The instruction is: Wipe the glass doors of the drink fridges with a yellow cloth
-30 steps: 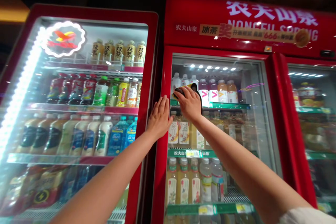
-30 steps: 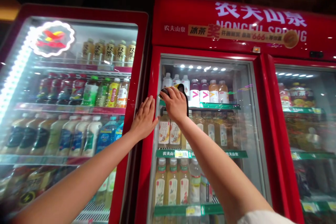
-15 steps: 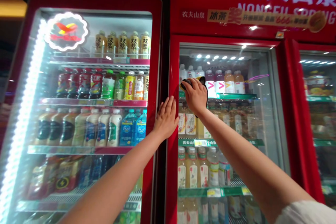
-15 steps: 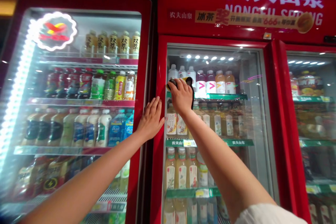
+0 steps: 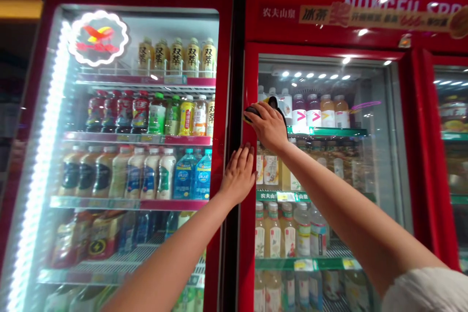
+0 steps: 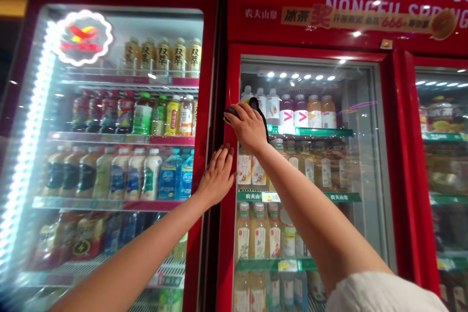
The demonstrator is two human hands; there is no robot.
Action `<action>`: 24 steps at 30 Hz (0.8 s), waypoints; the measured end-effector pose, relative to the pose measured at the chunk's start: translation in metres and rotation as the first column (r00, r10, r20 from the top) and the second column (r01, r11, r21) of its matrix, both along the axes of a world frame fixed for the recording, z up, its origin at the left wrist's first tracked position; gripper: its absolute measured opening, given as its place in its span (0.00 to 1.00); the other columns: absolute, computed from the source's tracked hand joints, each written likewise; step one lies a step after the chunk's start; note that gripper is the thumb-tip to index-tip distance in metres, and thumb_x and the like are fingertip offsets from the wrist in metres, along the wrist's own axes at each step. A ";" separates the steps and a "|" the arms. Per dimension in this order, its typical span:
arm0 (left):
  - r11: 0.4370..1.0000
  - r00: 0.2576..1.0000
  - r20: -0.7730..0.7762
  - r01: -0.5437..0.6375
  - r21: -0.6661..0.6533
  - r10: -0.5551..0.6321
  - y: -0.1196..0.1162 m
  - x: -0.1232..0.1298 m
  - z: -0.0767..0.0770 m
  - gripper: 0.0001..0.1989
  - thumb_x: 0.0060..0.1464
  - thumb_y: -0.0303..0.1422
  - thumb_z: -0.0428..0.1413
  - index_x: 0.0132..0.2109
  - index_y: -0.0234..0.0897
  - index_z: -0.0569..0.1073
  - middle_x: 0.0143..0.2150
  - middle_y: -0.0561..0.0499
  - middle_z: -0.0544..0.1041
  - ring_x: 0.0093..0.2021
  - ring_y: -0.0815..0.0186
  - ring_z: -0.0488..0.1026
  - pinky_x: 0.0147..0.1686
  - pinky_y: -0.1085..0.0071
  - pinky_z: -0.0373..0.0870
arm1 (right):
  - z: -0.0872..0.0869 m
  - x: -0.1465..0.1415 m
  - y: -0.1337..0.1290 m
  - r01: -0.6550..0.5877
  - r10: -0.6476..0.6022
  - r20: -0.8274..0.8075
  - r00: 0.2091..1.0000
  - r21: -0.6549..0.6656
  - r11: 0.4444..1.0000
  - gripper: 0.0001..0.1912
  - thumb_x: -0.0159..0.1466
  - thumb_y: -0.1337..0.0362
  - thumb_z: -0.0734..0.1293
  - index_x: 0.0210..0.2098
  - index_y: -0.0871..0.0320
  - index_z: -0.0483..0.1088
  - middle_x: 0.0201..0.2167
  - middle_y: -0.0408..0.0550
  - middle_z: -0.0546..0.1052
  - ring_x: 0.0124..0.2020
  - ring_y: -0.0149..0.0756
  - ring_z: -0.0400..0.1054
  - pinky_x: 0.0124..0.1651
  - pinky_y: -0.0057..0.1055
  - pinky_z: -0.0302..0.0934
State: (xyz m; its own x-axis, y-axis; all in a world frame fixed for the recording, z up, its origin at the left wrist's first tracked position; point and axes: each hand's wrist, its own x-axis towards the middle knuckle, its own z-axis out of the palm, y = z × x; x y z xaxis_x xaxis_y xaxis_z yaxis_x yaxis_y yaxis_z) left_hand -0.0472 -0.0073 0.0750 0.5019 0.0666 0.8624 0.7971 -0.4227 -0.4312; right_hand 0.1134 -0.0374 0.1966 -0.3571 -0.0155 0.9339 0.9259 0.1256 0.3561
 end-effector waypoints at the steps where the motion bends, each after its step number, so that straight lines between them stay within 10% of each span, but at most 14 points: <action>1: 1.000 1.000 -0.002 -0.003 -0.005 0.003 -0.001 -0.001 -0.003 0.33 0.68 0.37 0.48 0.73 0.25 0.55 0.77 0.34 0.53 0.77 0.52 0.48 0.75 0.53 0.51 | -0.008 0.001 -0.001 -0.004 0.004 0.026 1.000 -0.007 1.000 0.20 0.75 0.60 0.59 0.63 0.47 0.71 0.68 0.48 0.69 0.71 0.46 0.56 0.68 0.45 0.54; 6: 1.000 1.000 -0.004 0.008 -0.021 -0.008 0.002 -0.007 -0.022 0.33 0.69 0.37 0.48 0.74 0.25 0.53 0.76 0.33 0.54 0.77 0.52 0.48 0.74 0.54 0.52 | -0.031 0.013 -0.008 0.055 -0.039 0.228 0.973 -0.064 0.996 0.19 0.75 0.61 0.59 0.62 0.47 0.71 0.67 0.47 0.70 0.70 0.44 0.57 0.67 0.42 0.53; 15: 0.999 0.999 0.030 0.039 -0.007 -0.038 0.010 -0.007 -0.032 0.34 0.70 0.37 0.45 0.76 0.29 0.46 0.77 0.37 0.52 0.78 0.54 0.46 0.75 0.54 0.52 | 0.027 -0.019 -0.003 0.082 -0.078 0.070 0.994 -0.061 0.995 0.18 0.74 0.63 0.60 0.59 0.49 0.74 0.67 0.52 0.69 0.70 0.52 0.55 0.63 0.50 0.57; 24: 0.996 0.994 0.066 0.090 -0.010 -0.089 -0.012 -0.030 -0.035 0.38 0.68 0.35 0.49 0.77 0.29 0.43 0.78 0.35 0.49 0.78 0.51 0.44 0.74 0.51 0.53 | -0.085 0.011 0.001 0.053 -0.046 0.207 0.977 -0.028 0.998 0.21 0.73 0.65 0.62 0.63 0.46 0.70 0.68 0.47 0.69 0.71 0.43 0.56 0.70 0.44 0.51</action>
State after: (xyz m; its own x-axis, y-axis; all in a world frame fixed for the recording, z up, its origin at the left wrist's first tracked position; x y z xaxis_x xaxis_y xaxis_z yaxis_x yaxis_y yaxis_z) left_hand -0.0769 -0.0195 0.0397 0.4485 0.0350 0.8931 0.7821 -0.4990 -0.3732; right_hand 0.1242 -0.0363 0.1117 -0.5412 0.0368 0.8401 0.8387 0.0967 0.5360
